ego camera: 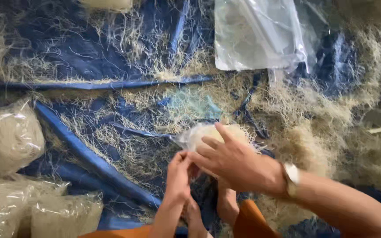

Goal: The person places a bundle of thin dried noodles into a clear plastic bag, seals the bag by tying a knot, and smooths the packaged noodles.

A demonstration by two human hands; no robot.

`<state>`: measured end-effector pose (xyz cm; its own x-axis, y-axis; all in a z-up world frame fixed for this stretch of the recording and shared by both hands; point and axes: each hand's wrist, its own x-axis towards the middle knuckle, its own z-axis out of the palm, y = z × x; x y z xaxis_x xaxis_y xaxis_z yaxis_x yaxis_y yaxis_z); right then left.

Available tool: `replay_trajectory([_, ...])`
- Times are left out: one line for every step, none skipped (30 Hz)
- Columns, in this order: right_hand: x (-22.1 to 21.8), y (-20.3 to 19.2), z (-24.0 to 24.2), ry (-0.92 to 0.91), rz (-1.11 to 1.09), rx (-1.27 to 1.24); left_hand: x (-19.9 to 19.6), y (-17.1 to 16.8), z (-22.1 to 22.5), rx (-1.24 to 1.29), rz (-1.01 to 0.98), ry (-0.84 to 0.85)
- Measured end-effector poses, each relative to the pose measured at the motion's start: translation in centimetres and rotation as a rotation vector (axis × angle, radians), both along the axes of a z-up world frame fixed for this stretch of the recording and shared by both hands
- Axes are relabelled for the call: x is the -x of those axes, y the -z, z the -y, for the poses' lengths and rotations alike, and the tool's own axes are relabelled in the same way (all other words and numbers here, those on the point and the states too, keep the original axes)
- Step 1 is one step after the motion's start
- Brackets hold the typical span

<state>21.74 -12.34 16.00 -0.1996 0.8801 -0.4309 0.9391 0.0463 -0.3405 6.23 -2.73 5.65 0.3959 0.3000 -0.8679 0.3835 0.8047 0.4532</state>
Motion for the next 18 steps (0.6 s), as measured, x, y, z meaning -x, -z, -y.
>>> replay_trajectory([1.4,2.9,2.2,-0.014,0.103,-0.159,0.0,0.6,-0.3,-0.064,0.035,0.007])
replay_trajectory([2.8,5.9,4.5,-0.029,0.207,-0.318,0.1,1.3,-0.7,-0.128,0.071,0.015])
replay_trajectory([3.4,5.7,4.7,-0.033,0.211,-0.313,0.3,1.3,-0.8,-0.122,0.076,0.012])
replay_trajectory([4.0,5.5,4.9,0.013,0.095,-0.322,0.5,1.4,-0.9,-0.296,0.059,0.128])
replay_trajectory([4.6,5.5,4.9,0.059,-0.024,-0.337,0.7,1.5,-1.2,-0.476,0.037,0.245])
replay_trajectory([4.3,5.1,4.1,0.057,-0.023,-0.338,0.6,0.1,-0.6,-0.477,0.038,0.243])
replay_trajectory([4.4,4.7,3.3,0.083,-0.024,-0.443,0.7,-1.4,-0.2,-0.881,0.124,0.377])
replay_trajectory([4.3,4.3,2.5,0.110,-0.024,-0.547,0.7,-3.0,0.3,-1.285,0.215,0.509])
replay_trajectory([4.9,5.3,2.3,0.117,-0.027,-0.551,1.1,-3.3,0.2,-1.287,0.214,0.518])
replay_trajectory([5.5,6.1,2.2,0.151,-0.059,-0.468,1.5,-3.6,0.0,-1.401,0.222,0.556])
replay_trajectory([5.9,7.0,1.9,0.184,-0.086,-0.386,1.6,-4.0,-0.1,-1.517,0.235,0.592])
replay_trajectory([5.7,7.6,1.4,0.190,-0.085,-0.392,1.5,-3.5,-0.6,-1.523,0.239,0.598])
replay_trajectory([5.7,8.1,0.8,0.189,-0.035,-0.429,1.7,-3.1,-1.1,-1.584,0.220,0.623])
replay_trajectory([5.7,8.7,0.2,0.188,0.015,-0.466,1.8,-2.6,-1.6,-1.646,0.201,0.648])
replay_trajectory([5.2,8.0,0.0,0.192,0.010,-0.468,1.8,-3.0,-2.3,-1.646,0.198,0.656])
replay_trajectory([4.8,7.4,-0.3,0.317,-0.167,-0.492,1.8,-3.4,-3.0,-1.506,0.181,0.722])
replay_trajectory([4.4,6.7,-0.6,0.435,-0.349,-0.511,2.0,-3.9,-3.6,-1.363,0.156,0.782])
replay_trajectory([4.8,7.0,-0.6,0.434,-0.358,-0.510,2.0,-4.0,-3.6,-1.360,0.147,0.785])
